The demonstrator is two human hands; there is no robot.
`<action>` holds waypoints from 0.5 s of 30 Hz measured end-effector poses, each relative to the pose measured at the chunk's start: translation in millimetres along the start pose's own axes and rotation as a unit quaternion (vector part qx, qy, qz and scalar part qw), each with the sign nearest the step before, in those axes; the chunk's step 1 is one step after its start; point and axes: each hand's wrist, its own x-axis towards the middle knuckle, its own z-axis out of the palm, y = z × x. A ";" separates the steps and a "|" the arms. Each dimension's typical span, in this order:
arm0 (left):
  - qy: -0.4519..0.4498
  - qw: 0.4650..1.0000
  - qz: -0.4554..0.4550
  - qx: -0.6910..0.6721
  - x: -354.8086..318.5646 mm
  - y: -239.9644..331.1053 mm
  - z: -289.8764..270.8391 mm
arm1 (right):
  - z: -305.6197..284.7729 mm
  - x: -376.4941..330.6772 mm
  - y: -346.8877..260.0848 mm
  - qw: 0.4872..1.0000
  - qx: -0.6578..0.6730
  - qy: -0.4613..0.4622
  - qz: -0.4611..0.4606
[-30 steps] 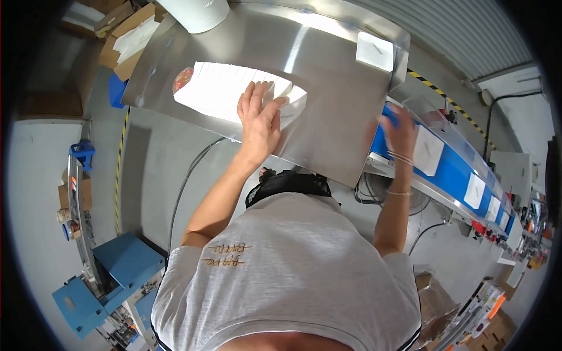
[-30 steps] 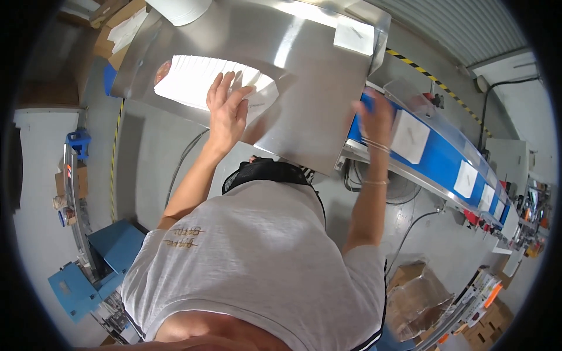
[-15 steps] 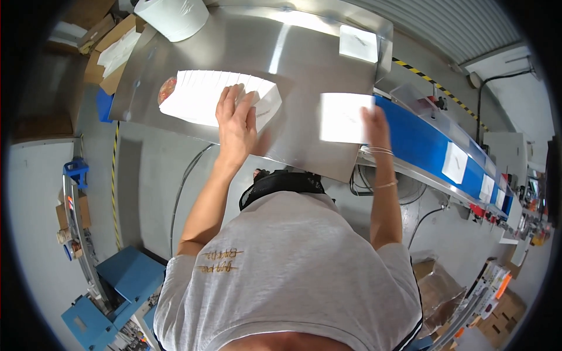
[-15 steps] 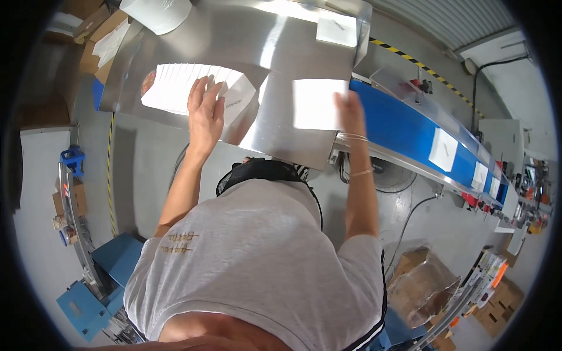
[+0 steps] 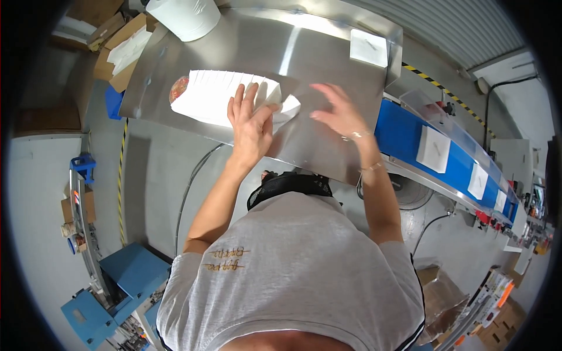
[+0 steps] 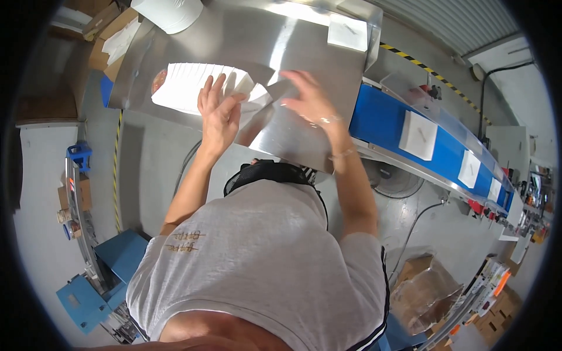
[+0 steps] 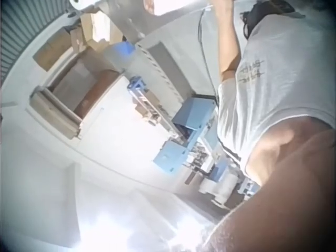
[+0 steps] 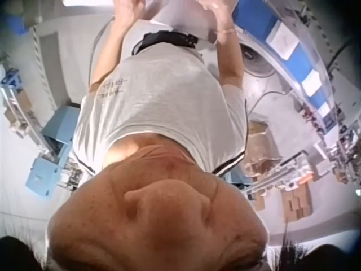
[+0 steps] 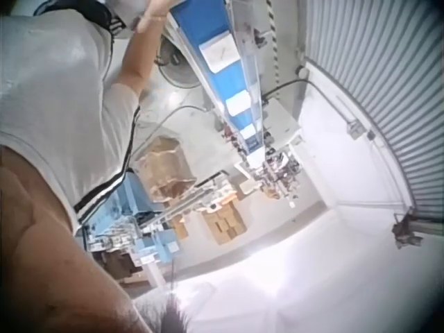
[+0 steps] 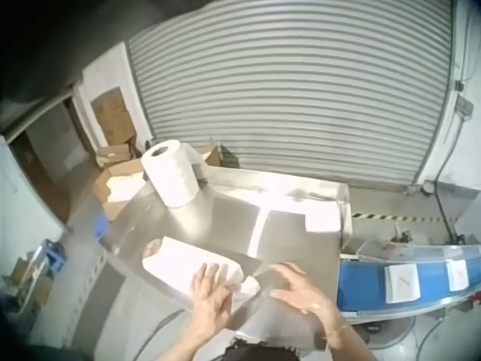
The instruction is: Manually picking up stacks of paper napkins from a machine and placing them onto a conveyor belt for further processing.
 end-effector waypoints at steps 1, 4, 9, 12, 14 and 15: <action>-0.020 1.000 0.002 -0.002 2.1 4.1 -3.2 | 13.3 10.6 5.4 0.998 0.028 -0.029 -0.047; -0.022 0.999 -0.018 -0.017 6.6 5.9 -6.4 | 30.2 21.7 21.8 0.965 -0.205 -0.036 -0.162; 0.025 0.998 -0.050 -0.006 5.7 -17.5 -4.0 | 1.7 -26.1 51.4 0.979 0.167 0.050 0.107; 0.027 0.997 -0.056 -0.033 5.5 -17.3 -5.2 | -42.2 -66.2 97.5 0.952 0.101 0.258 0.132; 0.032 0.997 -0.056 -0.031 3.8 -20.1 -4.7 | -80.7 -89.4 105.6 0.910 -0.032 0.318 0.263; 0.034 0.998 -0.049 -0.033 4.0 -20.0 -4.4 | -99.7 -101.7 116.9 0.900 -0.072 0.340 0.265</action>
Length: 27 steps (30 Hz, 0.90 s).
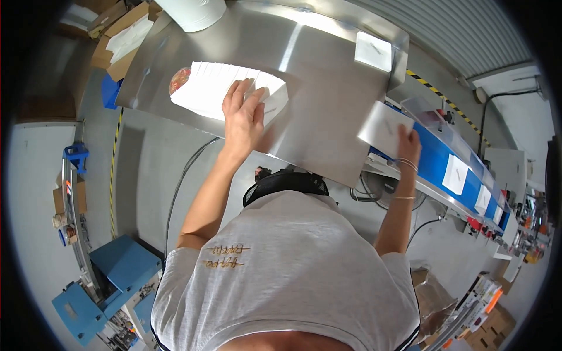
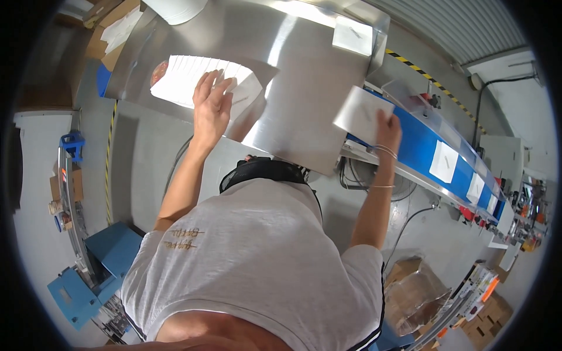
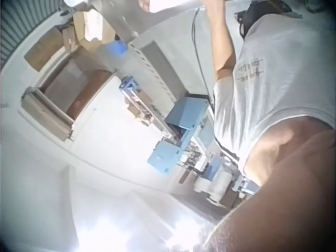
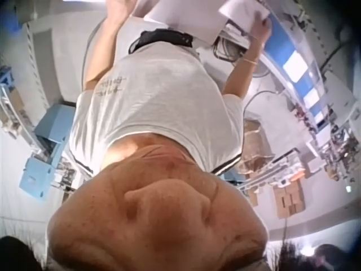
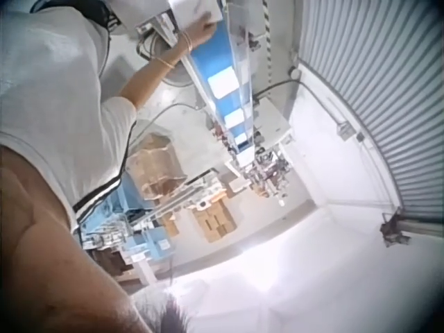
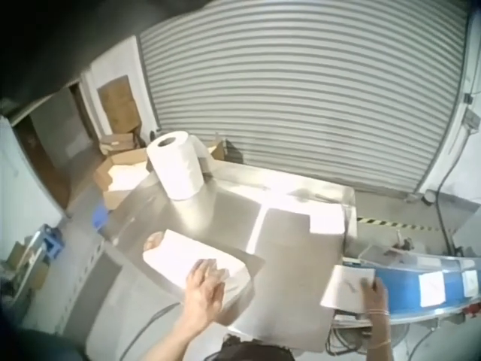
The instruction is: Manually picking up stacks of paper napkins from a machine and placing them onto a conveyor belt for further processing.
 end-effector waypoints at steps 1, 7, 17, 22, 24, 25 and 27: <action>0.001 1.000 -0.006 -0.008 0.8 2.9 0.0 | -14.5 6.5 13.4 0.999 -0.032 0.036 -0.007; -0.028 0.998 0.012 0.051 -0.7 4.9 0.0 | 10.7 -3.7 -41.0 0.920 -0.302 0.092 -0.233; -0.091 0.995 0.010 0.036 8.8 14.2 -11.4 | 153.3 -49.5 -152.3 0.825 -0.001 -0.262 -0.501; -0.012 0.998 -0.005 0.065 3.4 -11.5 -9.2 | 102.5 -42.9 -96.2 0.929 0.229 -0.266 -0.115; -0.010 0.999 -0.005 0.048 4.1 -12.6 -8.4 | 73.8 -22.4 -55.1 0.966 0.200 -0.135 -0.091; -0.010 0.999 -0.004 0.036 2.7 -14.0 -9.2 | 50.6 -16.6 -52.2 0.992 0.080 -0.098 -0.011; 0.010 0.999 -0.002 0.037 3.5 -12.5 -8.9 | 14.5 9.0 -13.6 0.996 -0.092 -0.007 0.012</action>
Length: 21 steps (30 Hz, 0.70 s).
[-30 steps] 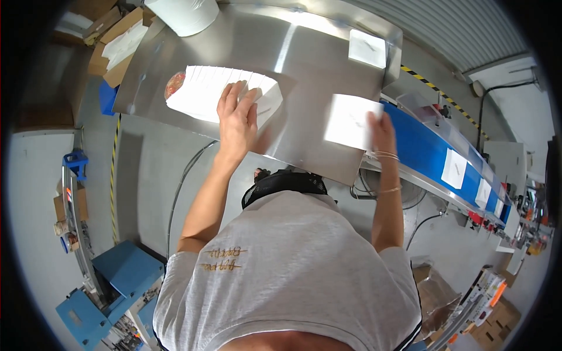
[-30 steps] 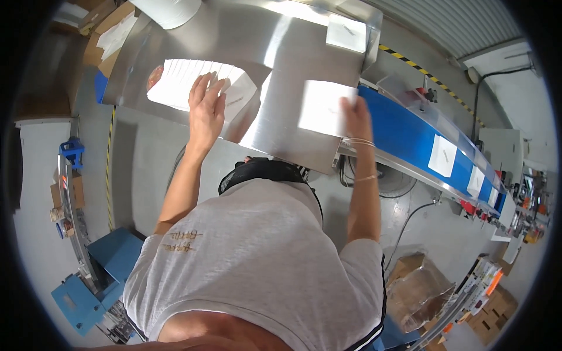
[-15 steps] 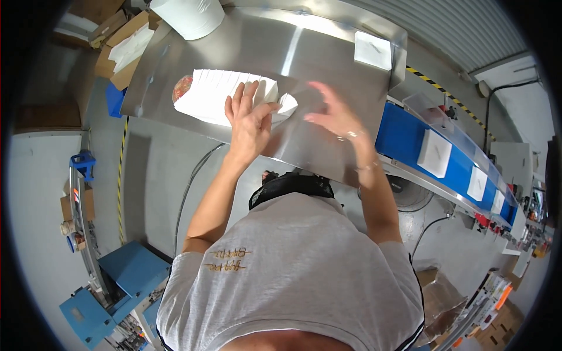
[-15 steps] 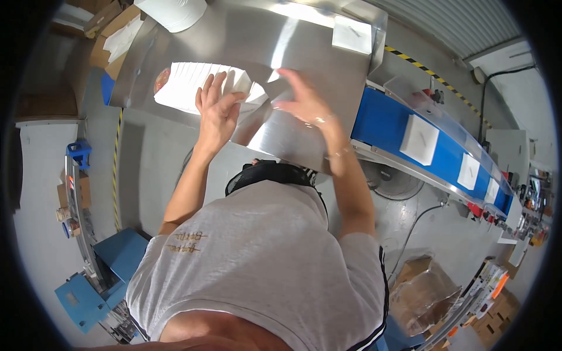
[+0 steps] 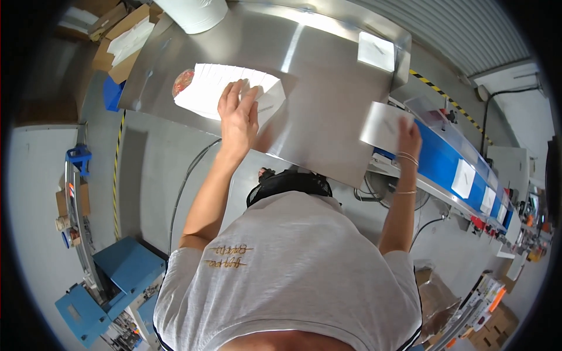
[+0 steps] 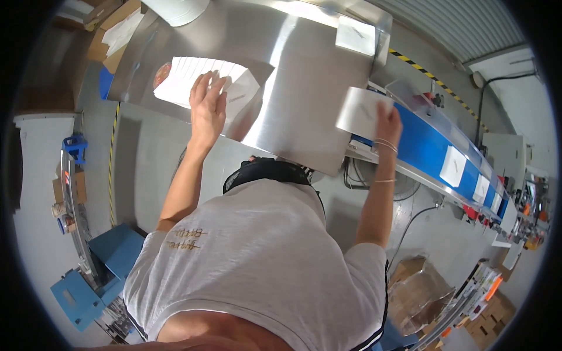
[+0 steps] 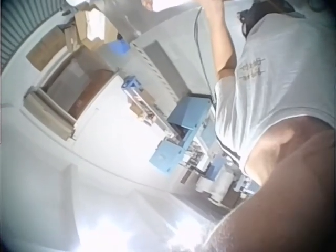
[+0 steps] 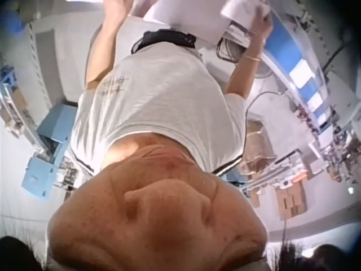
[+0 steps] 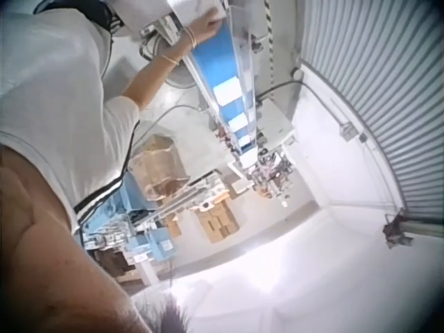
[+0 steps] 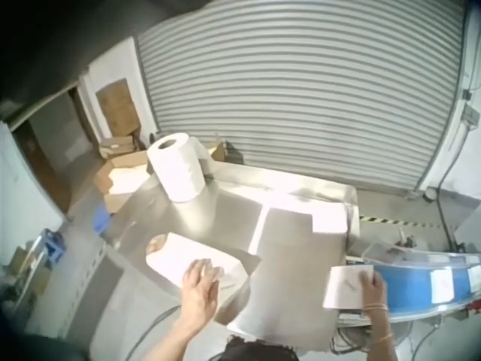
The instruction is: Manually picking up stacks of paper napkins from a machine and placing them onto a conveyor belt for further processing.
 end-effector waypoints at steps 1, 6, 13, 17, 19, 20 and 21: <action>-0.003 1.000 0.005 0.003 -0.3 -0.5 0.6 | -14.3 7.4 19.4 0.999 -0.010 0.034 -0.024; 0.000 1.000 -0.006 -0.014 -1.1 2.0 3.2 | -21.2 -7.5 1.4 0.894 -0.342 0.264 -0.121; -0.050 0.999 0.017 0.011 2.2 2.8 -5.8 | 84.4 -61.4 -176.1 0.856 0.136 -0.384 -0.318; -0.075 0.997 0.022 -0.004 9.3 9.0 -10.7 | 125.9 -50.0 -185.3 0.821 0.062 -0.352 -0.446; -0.053 0.998 -0.002 -0.030 9.6 4.4 -8.0 | 122.7 -52.7 -171.1 0.829 0.138 -0.365 -0.402; -0.040 0.998 -0.011 -0.036 8.2 -0.9 -5.9 | 117.2 -54.6 -162.6 0.829 0.214 -0.376 -0.355; -0.017 1.000 -0.017 -0.018 8.2 -2.2 -5.4 | 117.9 -51.7 -144.6 0.848 0.245 -0.410 -0.229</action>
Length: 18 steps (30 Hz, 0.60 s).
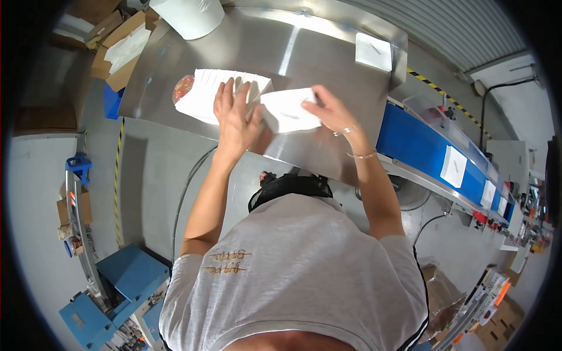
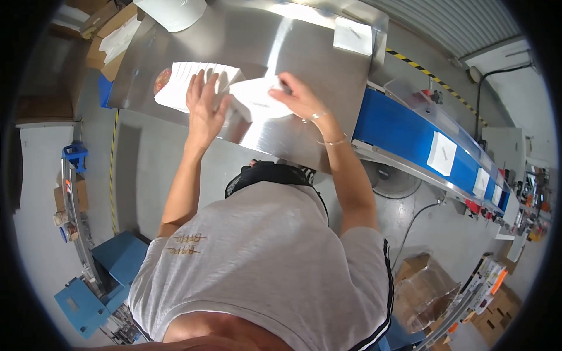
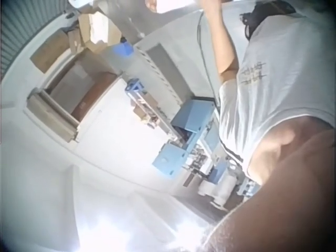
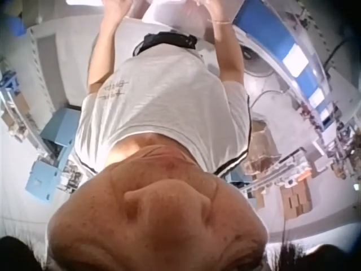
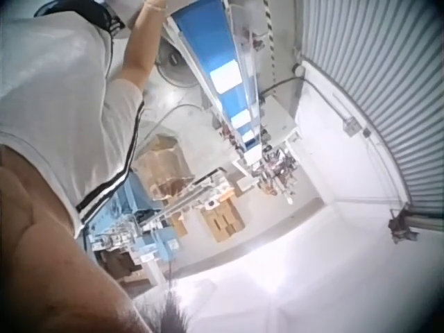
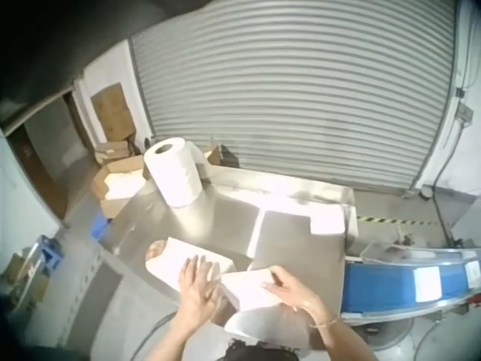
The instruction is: Manually picking up stacks of paper napkins from a machine and placing them onto a conveyor belt for further processing.
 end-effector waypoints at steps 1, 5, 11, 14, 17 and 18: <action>0.000 1.000 0.004 0.001 -0.8 -7.0 0.6 | -3.8 -13.6 3.0 0.997 0.029 0.075 -0.002; 0.005 1.000 -0.004 0.003 -3.0 -10.3 -0.4 | -56.8 -62.8 38.7 0.936 0.000 0.350 0.025; 0.018 1.000 0.001 -0.011 1.5 -8.8 -0.8 | -176.4 -144.8 78.3 0.760 -0.402 0.492 0.136; 0.022 1.000 0.001 -0.004 -0.5 -10.4 0.9 | -157.9 -133.5 60.6 0.649 -0.561 0.512 0.046; 0.026 1.000 0.006 -0.005 -3.5 -12.4 1.9 | -116.1 -87.5 24.7 0.792 -0.483 0.372 -0.038; 0.024 1.000 0.008 -0.003 -4.0 -13.2 1.8 | -88.9 -66.7 13.7 0.832 -0.451 0.317 -0.065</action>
